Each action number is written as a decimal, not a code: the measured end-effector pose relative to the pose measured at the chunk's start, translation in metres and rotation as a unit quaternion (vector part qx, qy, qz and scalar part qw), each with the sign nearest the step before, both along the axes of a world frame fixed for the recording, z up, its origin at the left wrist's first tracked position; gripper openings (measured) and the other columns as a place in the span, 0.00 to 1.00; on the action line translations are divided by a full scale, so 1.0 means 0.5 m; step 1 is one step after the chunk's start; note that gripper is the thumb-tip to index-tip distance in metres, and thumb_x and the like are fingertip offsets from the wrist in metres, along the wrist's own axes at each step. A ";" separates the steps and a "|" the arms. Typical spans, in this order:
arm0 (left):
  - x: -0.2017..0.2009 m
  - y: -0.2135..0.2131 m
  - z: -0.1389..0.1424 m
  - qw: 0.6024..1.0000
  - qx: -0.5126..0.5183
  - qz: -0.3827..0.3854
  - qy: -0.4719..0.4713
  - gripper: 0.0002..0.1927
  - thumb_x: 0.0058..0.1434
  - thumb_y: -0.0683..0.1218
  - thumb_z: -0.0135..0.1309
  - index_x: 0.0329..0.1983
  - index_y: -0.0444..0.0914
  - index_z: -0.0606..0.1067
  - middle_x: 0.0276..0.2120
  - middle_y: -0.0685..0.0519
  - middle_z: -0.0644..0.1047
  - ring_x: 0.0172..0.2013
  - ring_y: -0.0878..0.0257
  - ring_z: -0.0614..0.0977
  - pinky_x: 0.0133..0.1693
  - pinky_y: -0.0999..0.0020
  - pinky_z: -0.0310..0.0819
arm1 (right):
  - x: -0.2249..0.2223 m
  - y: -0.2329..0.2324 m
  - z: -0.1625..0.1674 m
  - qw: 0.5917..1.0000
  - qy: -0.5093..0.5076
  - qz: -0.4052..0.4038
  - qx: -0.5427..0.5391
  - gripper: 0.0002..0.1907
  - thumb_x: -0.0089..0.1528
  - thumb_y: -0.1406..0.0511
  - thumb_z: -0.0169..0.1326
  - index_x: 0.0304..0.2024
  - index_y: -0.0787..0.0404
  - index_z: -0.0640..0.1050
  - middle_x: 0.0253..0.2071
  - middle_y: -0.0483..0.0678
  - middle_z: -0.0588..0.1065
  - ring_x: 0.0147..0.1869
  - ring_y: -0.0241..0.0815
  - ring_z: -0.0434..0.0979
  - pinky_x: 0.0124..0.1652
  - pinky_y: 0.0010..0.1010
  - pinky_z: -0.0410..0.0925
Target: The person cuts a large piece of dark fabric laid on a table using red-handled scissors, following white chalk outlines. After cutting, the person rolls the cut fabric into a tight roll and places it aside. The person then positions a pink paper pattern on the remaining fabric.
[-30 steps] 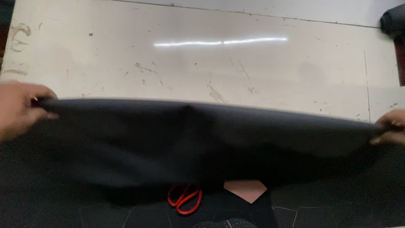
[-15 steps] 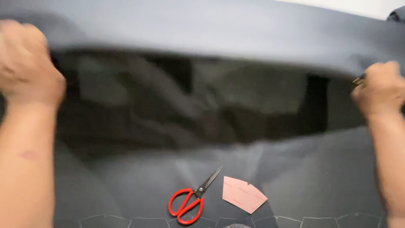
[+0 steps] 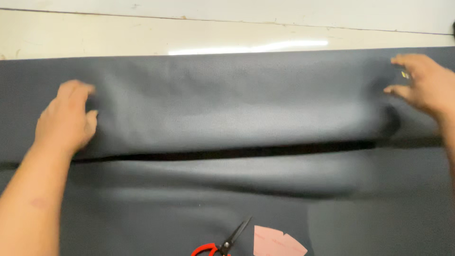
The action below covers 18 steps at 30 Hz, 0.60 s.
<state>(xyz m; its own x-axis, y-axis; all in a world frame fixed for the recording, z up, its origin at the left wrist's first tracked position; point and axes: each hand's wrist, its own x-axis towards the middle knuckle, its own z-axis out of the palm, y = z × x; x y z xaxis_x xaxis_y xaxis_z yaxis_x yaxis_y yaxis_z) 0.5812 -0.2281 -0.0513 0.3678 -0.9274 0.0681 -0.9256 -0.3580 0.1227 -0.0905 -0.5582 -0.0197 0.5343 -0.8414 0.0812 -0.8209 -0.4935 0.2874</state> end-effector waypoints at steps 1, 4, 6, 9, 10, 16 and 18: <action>0.002 -0.039 0.003 0.998 0.062 0.030 0.002 0.33 0.60 0.44 0.61 0.69 0.48 0.66 0.73 0.52 0.62 0.61 0.44 0.74 0.56 0.46 0.72 | 0.028 -0.035 -0.001 1.000 0.012 -0.006 -0.001 0.43 0.51 0.51 0.70 0.66 0.58 0.74 0.66 0.53 0.72 0.66 0.51 0.74 0.58 0.41 0.68; 0.021 -0.159 0.001 0.974 0.207 0.089 -0.001 0.50 0.58 0.46 0.65 0.80 0.54 0.53 0.79 0.58 0.49 0.64 0.46 0.70 0.58 0.46 0.70 | 0.106 -0.110 -0.009 0.991 0.078 -0.070 0.087 0.58 0.44 0.52 0.75 0.75 0.51 0.67 0.70 0.52 0.70 0.67 0.53 0.72 0.57 0.46 0.67; 0.040 -0.211 -0.004 0.961 0.262 0.088 -0.009 0.57 0.55 0.48 0.69 0.82 0.55 0.47 0.79 0.61 0.45 0.67 0.46 0.66 0.60 0.46 0.67 | 0.149 -0.148 -0.012 0.976 0.110 -0.101 0.156 0.61 0.41 0.54 0.78 0.75 0.50 0.67 0.68 0.52 0.71 0.67 0.54 0.73 0.59 0.46 0.68; 0.067 -0.241 -0.003 0.963 0.259 0.078 -0.018 0.55 0.45 0.49 0.75 0.76 0.52 0.59 0.73 0.52 0.58 0.63 0.44 0.71 0.58 0.48 0.70 | 0.167 -0.183 -0.021 0.954 0.172 -0.136 0.203 0.51 0.40 0.55 0.79 0.65 0.53 0.75 0.59 0.52 0.78 0.63 0.52 0.78 0.58 0.44 0.70; 0.073 -0.243 0.000 0.962 0.261 0.085 -0.014 0.48 0.49 0.50 0.73 0.73 0.50 0.65 0.69 0.51 0.65 0.62 0.45 0.74 0.58 0.47 0.71 | 0.169 -0.190 -0.022 0.939 0.226 -0.163 0.201 0.44 0.44 0.54 0.77 0.62 0.54 0.78 0.56 0.51 0.79 0.61 0.50 0.80 0.58 0.42 0.72; 0.082 -0.232 0.061 0.976 0.209 0.054 -0.027 0.34 0.56 0.52 0.68 0.66 0.42 0.73 0.60 0.44 0.75 0.60 0.43 0.77 0.57 0.45 0.73 | 0.152 -0.198 -0.043 0.931 0.251 -0.169 0.203 0.33 0.51 0.53 0.73 0.57 0.54 0.81 0.53 0.51 0.80 0.58 0.49 0.82 0.56 0.41 0.73; 0.073 -0.242 0.087 0.987 0.153 0.051 -0.017 0.36 0.57 0.51 0.68 0.68 0.41 0.71 0.62 0.42 0.71 0.61 0.41 0.75 0.58 0.45 0.71 | 0.143 -0.183 -0.055 0.934 0.253 -0.169 0.186 0.32 0.53 0.53 0.72 0.57 0.54 0.81 0.53 0.50 0.80 0.58 0.49 0.82 0.56 0.41 0.73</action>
